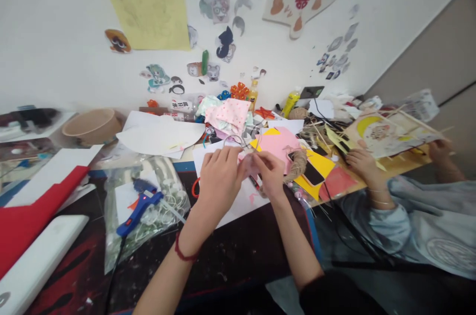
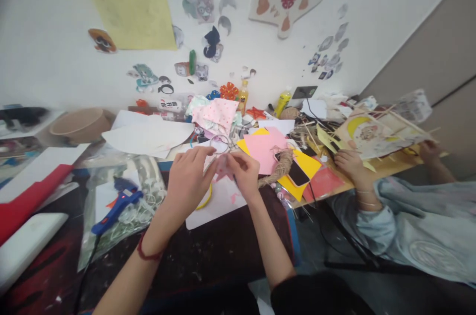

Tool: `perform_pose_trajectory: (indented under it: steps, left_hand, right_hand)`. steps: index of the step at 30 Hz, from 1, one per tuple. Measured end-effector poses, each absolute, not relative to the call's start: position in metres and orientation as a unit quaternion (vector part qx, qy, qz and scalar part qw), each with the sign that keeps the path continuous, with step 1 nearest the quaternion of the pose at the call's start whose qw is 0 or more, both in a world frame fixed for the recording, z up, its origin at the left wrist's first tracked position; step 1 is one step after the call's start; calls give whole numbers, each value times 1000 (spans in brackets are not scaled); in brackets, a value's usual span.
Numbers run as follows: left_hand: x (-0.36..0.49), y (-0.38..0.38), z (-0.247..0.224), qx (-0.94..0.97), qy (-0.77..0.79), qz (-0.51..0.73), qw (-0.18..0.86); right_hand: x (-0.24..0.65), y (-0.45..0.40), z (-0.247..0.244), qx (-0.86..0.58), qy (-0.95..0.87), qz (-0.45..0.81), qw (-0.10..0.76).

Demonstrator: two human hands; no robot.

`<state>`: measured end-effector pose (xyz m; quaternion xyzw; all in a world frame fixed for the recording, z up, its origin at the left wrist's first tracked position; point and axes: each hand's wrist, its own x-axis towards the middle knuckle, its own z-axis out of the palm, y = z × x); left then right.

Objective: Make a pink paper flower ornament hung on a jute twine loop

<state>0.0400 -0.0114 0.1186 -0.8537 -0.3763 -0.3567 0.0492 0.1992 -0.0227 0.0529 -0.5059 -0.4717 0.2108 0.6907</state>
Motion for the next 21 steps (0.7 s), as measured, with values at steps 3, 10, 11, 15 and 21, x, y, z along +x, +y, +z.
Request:
perform_pose_trajectory:
  steps: [3,10,11,15,21]
  left_hand:
    - [60,2,142,-841,-372,-390,43]
    - [74,30,182,-769,-373,-518,-33]
    - [74,33,183,-755,-366,-541,-48]
    - [75,45,181,-694,-357,-618,-100]
    - [86,70,166,-699,-390,-576,-163]
  right_hand:
    - [202,3,95,-469,-480,180,719]
    - [224,49,150,-374,-567,185,710]
    - [229,52,153,-376,-571,191,705]
    - [244,58,156,-382,-612,206,661]
    - [248,72,158,-355,-612,177,684]
